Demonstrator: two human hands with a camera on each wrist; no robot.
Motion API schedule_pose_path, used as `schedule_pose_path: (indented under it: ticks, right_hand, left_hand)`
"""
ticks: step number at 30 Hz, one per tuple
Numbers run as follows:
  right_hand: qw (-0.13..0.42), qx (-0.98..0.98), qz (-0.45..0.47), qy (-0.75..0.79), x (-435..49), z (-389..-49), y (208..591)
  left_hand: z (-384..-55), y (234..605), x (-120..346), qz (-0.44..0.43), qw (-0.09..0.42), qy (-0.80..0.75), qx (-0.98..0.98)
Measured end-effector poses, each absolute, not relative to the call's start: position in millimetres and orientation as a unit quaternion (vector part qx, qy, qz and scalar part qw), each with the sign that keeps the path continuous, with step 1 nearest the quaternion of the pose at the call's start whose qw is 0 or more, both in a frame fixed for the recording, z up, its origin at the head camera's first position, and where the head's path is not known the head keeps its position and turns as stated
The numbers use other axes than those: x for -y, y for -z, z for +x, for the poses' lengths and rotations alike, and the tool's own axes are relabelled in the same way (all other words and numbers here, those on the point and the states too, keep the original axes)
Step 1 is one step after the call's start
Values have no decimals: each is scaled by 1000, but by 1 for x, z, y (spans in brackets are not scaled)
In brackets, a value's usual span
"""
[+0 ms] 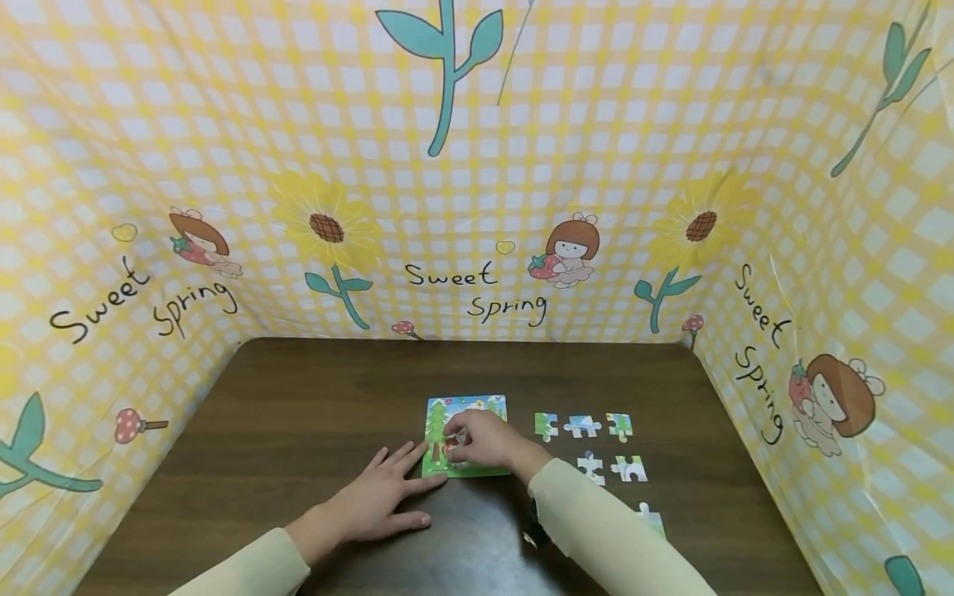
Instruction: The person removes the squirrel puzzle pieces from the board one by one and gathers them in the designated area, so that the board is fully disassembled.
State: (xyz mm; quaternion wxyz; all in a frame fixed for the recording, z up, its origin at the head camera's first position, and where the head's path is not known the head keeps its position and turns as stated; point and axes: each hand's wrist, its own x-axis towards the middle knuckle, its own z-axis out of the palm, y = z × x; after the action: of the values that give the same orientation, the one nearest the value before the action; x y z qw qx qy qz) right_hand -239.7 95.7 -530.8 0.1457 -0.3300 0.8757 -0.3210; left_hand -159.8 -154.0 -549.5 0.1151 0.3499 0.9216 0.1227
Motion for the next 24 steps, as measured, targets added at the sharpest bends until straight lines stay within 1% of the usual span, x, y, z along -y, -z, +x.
schedule_pose_path:
  ticks: [11, 24]
  right_hand:
    - [135, -886, -327, 299, -89, -240, 536]
    - [119, -896, -332, 269, -81, -237, 536]
  left_hand:
    - [-161, 550, 155, 347, 125, -120, -922]
    - [-158, 548, 153, 346, 124, -114, -923]
